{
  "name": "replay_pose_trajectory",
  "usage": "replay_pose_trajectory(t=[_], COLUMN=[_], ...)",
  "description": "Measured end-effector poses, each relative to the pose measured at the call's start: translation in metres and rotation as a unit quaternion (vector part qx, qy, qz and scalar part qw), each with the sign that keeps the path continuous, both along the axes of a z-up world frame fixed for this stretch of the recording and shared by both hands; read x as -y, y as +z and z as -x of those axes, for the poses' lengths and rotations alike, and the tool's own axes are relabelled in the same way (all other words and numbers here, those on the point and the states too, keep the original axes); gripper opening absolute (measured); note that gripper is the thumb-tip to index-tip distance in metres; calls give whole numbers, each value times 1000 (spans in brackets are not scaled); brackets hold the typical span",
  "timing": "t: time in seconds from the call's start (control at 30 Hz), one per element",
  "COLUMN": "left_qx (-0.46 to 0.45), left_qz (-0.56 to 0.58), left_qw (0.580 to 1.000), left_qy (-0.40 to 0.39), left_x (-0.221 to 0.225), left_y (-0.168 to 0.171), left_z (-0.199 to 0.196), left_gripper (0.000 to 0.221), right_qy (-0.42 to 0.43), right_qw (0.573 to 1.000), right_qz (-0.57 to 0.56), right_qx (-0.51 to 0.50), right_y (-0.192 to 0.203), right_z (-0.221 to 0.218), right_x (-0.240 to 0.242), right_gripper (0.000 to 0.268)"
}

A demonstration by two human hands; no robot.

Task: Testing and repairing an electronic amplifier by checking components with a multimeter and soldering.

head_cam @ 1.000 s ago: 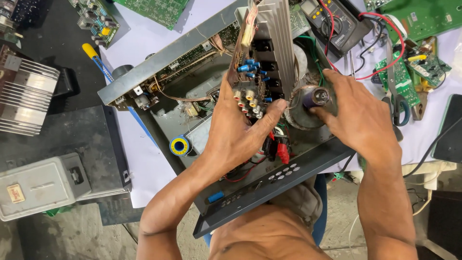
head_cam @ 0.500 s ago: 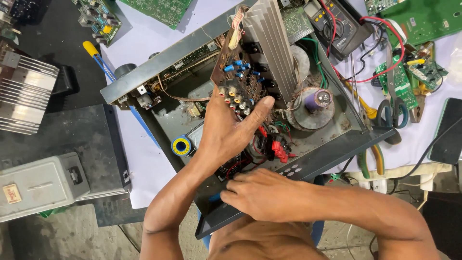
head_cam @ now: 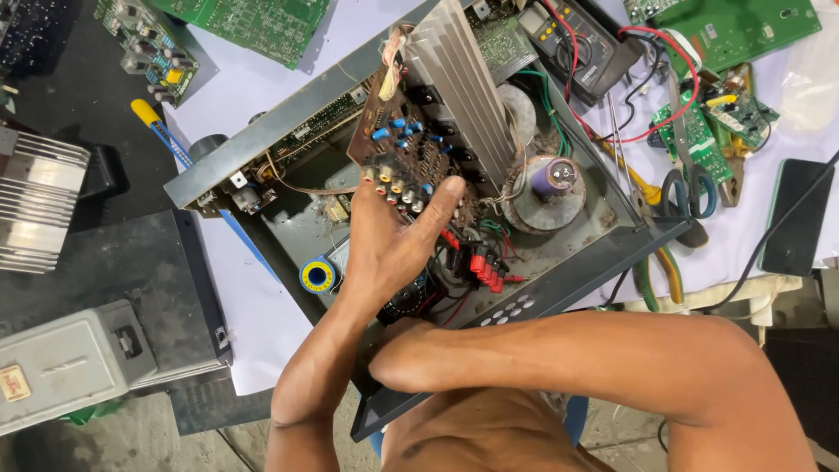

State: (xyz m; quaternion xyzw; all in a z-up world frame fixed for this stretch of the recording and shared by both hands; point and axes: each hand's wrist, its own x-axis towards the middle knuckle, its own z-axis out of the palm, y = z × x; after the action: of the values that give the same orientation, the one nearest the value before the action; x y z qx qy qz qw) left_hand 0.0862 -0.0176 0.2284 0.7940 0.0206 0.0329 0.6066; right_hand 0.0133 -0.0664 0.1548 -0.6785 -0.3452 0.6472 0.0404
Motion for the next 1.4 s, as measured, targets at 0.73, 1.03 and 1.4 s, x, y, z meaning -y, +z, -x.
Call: replay_pose_trajectory(t=[0.73, 1.03, 1.4], left_qx=[-13, -20, -76], left_qz=[-32, -5, -42], left_qw=[999, 999, 994], left_qy=[15, 35, 72], left_x=[-2, -1, -13], left_y=[-3, -9, -22], left_z=[-2, -2, 1], left_gripper=[25, 24, 28], right_qy=[134, 158, -63], right_qw=[910, 924, 872], right_qz=[-365, -310, -432], right_qx=[144, 156, 222], right_y=[-155, -76, 85], right_z=[63, 38, -65], right_x=[-2, -2, 109], right_gripper=[21, 15, 13])
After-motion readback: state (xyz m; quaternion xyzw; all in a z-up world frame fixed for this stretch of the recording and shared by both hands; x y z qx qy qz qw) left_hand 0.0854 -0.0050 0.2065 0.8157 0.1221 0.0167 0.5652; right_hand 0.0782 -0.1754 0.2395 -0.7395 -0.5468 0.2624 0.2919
